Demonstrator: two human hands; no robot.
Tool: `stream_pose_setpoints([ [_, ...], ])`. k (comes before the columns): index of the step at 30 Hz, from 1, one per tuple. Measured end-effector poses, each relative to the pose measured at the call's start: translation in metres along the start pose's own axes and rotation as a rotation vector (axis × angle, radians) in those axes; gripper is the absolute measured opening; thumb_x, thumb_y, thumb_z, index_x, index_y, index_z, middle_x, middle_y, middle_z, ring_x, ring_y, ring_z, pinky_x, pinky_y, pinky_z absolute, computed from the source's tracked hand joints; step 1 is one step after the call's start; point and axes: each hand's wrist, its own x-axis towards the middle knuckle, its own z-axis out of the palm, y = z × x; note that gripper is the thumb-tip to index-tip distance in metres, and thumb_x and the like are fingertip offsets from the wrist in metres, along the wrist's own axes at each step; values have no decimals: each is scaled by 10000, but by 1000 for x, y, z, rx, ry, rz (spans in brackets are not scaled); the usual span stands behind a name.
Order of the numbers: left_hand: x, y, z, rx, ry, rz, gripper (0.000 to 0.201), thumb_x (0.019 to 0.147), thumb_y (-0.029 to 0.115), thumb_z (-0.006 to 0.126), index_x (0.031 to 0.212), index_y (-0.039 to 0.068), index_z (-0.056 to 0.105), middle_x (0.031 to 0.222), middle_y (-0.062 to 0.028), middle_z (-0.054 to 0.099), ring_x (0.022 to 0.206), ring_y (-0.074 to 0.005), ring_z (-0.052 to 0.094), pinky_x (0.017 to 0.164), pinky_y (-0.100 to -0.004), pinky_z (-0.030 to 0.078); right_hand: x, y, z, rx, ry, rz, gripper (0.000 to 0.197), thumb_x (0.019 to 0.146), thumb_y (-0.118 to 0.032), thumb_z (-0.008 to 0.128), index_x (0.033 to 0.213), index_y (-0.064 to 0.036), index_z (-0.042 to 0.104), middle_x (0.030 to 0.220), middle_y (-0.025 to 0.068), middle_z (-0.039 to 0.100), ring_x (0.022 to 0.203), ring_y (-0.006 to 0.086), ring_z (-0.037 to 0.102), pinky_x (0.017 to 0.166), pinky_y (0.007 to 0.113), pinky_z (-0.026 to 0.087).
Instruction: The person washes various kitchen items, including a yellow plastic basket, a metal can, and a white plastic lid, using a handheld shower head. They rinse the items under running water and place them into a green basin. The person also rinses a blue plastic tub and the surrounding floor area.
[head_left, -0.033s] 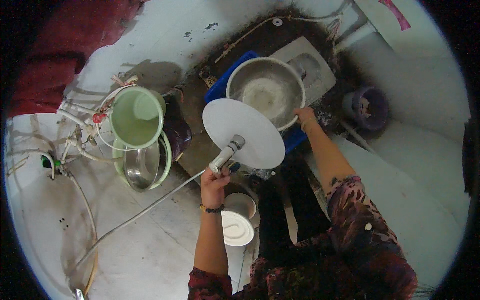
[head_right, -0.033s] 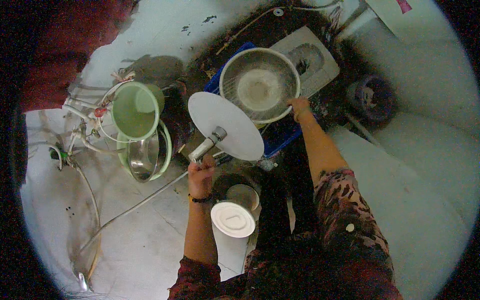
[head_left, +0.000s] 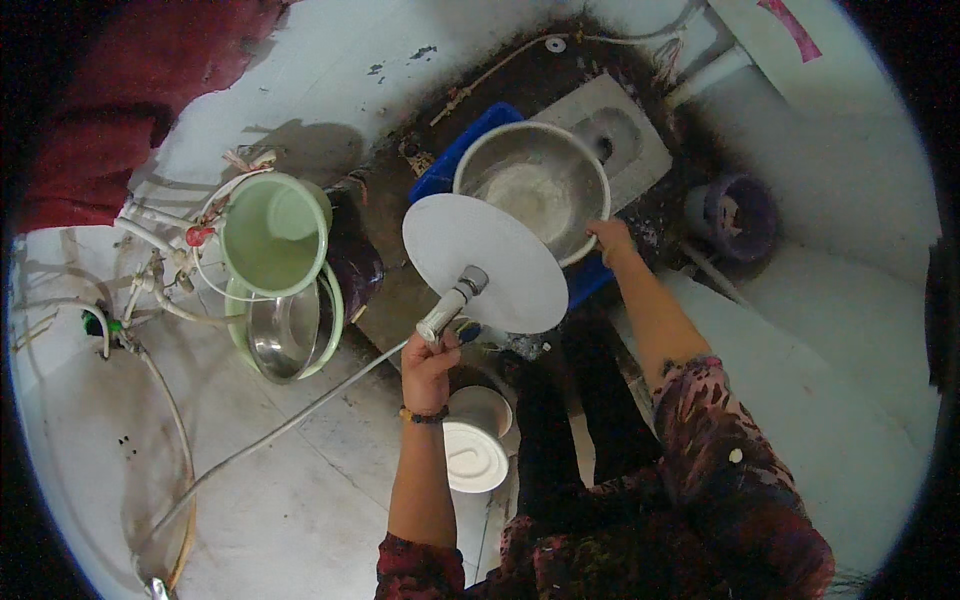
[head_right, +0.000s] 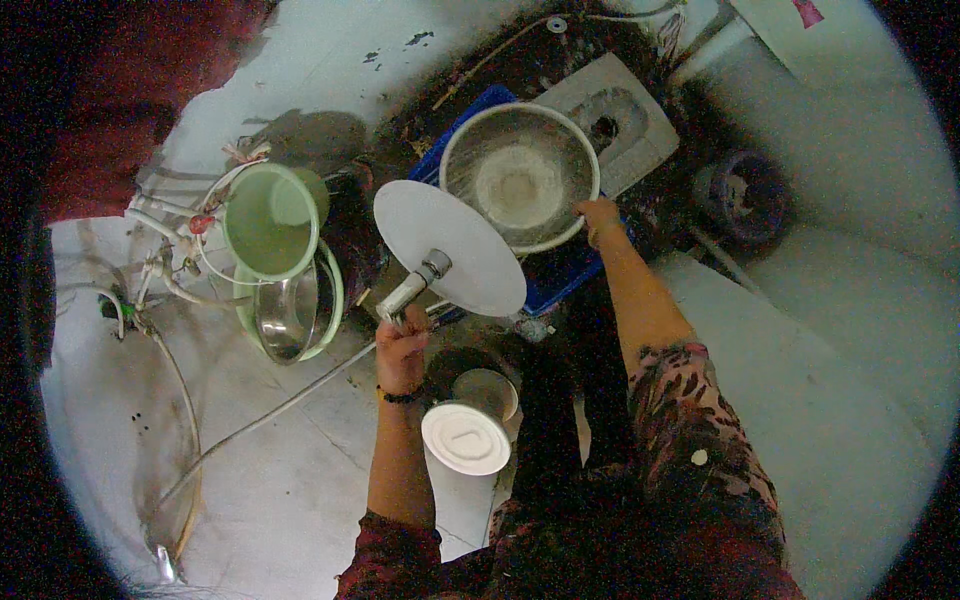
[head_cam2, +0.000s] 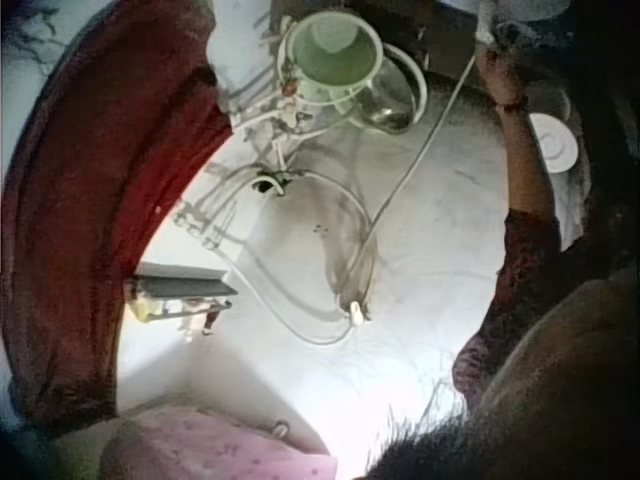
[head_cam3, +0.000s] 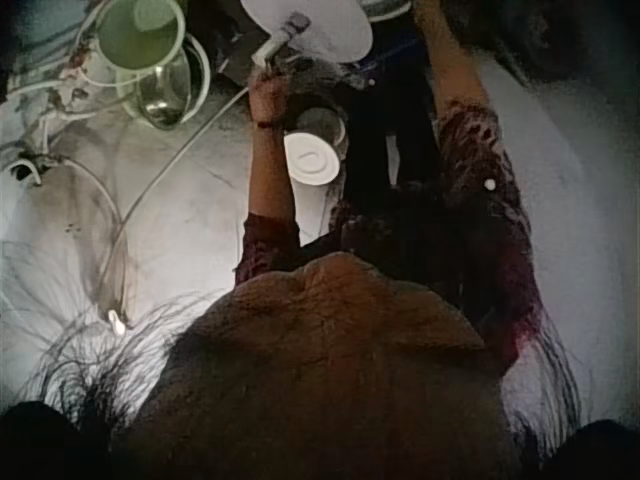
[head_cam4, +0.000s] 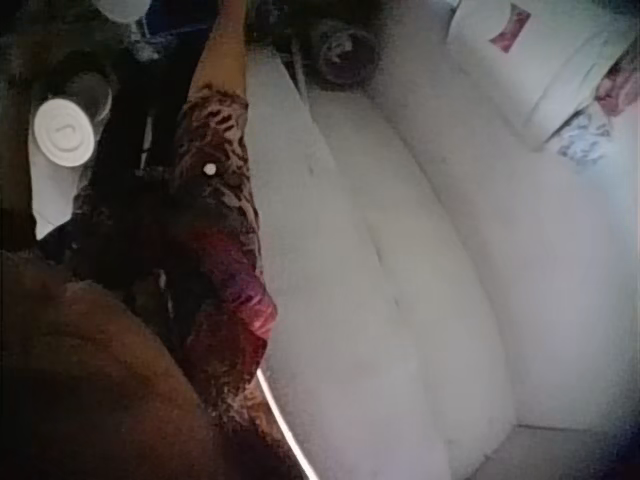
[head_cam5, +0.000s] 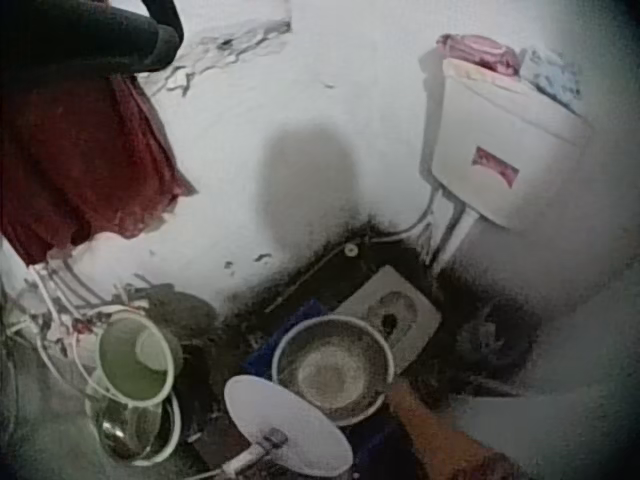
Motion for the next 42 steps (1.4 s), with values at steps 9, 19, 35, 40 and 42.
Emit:
stream_pose_setpoints([
  [9,4,29,-7,37,-1,29,282,634,-51,545,906,23,549,737,21,471,679,-85,437,623,-206,354,-72,-14,-43,616,93,254,189,688,-207,642,648,-45,554,626,76,508,523,175,441,486,321,360],
  [19,32,17,-1,167,-19,-88,303,644,-56,578,930,41,561,733,43,462,723,-79,455,685,-218,372,20,-42,-85,102,397,69,240,739,-200,624,856,8,601,785,121,604,733,243,589,664,338,504],
  [35,27,-4,-62,69,80,-131,326,622,-19,591,943,28,559,752,-3,514,729,-137,485,700,-256,391,-57,-225,-66,-1195,679,-599,238,834,-196,461,899,-20,608,910,168,610,823,285,613,654,391,503],
  [40,17,-56,-90,327,114,15,171,592,55,593,741,38,511,649,-44,515,624,-170,513,569,-304,408,-93,-264,-119,-1161,588,-407,249,806,-230,523,914,-19,600,918,154,604,841,321,587,717,397,478],
  [42,14,-67,-88,547,108,81,169,601,69,573,756,52,510,648,-97,522,612,-240,521,573,-335,411,-80,-256,-179,-1371,672,-563,179,763,-182,556,775,-16,624,813,160,613,841,312,584,746,389,465],
])
